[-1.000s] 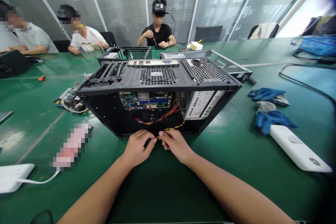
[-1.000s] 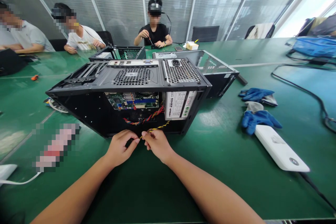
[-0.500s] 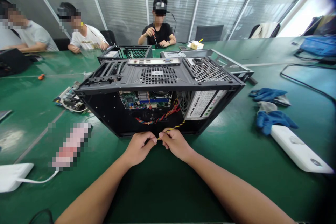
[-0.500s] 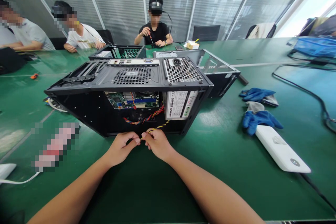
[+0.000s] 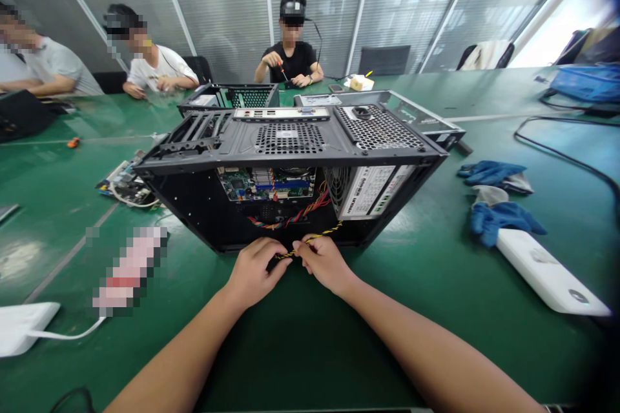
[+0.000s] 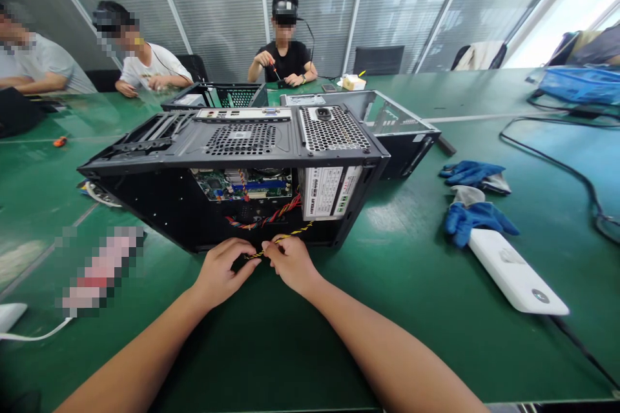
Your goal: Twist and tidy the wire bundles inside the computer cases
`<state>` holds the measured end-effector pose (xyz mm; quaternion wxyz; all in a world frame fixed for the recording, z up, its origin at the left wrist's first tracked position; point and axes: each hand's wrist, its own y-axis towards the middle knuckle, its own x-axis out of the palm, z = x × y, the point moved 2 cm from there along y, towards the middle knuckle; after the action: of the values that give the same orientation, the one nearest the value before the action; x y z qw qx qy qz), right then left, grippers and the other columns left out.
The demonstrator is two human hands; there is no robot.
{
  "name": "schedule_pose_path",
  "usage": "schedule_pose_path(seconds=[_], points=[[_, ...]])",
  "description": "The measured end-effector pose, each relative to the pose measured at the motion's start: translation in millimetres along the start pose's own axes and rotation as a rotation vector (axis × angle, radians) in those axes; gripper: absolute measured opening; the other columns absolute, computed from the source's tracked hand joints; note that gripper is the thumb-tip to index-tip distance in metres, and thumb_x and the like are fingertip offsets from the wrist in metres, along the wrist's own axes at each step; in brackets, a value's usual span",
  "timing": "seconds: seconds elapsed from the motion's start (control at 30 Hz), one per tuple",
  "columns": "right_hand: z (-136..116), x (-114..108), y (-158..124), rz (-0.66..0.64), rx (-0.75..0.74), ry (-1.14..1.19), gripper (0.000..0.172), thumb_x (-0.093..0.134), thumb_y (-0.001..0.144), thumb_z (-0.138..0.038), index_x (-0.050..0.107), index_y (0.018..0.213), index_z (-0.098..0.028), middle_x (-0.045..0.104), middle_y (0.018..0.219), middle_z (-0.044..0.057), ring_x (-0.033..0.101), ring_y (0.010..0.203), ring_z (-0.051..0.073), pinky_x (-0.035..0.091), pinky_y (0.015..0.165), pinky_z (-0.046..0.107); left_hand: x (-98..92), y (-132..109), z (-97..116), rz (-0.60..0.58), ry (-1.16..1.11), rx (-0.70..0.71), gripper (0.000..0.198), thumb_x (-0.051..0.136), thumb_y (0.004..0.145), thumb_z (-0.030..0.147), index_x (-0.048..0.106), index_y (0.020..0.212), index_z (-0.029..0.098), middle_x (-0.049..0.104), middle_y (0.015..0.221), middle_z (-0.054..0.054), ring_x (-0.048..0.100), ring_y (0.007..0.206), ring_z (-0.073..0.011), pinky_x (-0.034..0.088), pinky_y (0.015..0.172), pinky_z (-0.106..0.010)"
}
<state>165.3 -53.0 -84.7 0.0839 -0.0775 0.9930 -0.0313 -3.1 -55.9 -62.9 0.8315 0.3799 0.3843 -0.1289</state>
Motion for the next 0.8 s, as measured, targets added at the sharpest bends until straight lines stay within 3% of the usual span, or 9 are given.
schedule_pose_path(seconds=[0.27,0.5,0.63,0.8], points=[[-4.7,-0.1,-0.4,-0.052,0.041,0.021,0.031,0.053,0.085,-0.038,0.054,0.062,-0.017,0.045,0.049,-0.005,0.042,0.039,0.008,0.032,0.042,0.022,-1.5,-0.8,-1.0,0.013,0.18,0.074,0.011,0.057,0.089,0.026,0.064,0.084,0.018,0.069,0.083,-0.006,0.065,0.076,-0.0168,0.051,0.072,-0.031],[-5.5,-0.8,0.4,-0.079,0.035,0.027,0.031,0.051,0.086,-0.037,0.054,0.063,-0.017,0.044,0.05,-0.005,0.043,0.04,0.008,0.033,0.043,0.022,1.0,-4.7,-3.7,0.003,0.192,0.08,0.012,0.055,0.09,0.025,0.065,0.088,0.018,0.07,0.085,-0.005,0.065,0.073,-0.0146,0.051,0.069,-0.028],[-2.7,-0.6,1.6,-0.086,0.017,0.035,0.03,0.051,0.087,-0.037,0.055,0.065,-0.017,0.046,0.053,-0.004,0.044,0.043,0.008,0.034,0.045,0.022,2.5,-4.1,-3.5,-0.049,0.145,0.026,0.016,0.052,0.092,0.025,0.065,0.088,0.017,0.069,0.085,-0.005,0.064,0.072,-0.0138,0.051,0.068,-0.026],[0.0,-0.7,3.2,-0.112,-0.002,0.028,0.028,0.051,0.087,-0.036,0.055,0.067,-0.017,0.046,0.055,-0.004,0.045,0.045,0.008,0.034,0.046,0.022,1.3,1.6,-0.7,-0.178,-0.057,-0.154,0.019,0.051,0.092,0.023,0.063,0.079,0.017,0.064,0.072,-0.001,0.059,0.064,-0.011,0.046,0.063,-0.022]])
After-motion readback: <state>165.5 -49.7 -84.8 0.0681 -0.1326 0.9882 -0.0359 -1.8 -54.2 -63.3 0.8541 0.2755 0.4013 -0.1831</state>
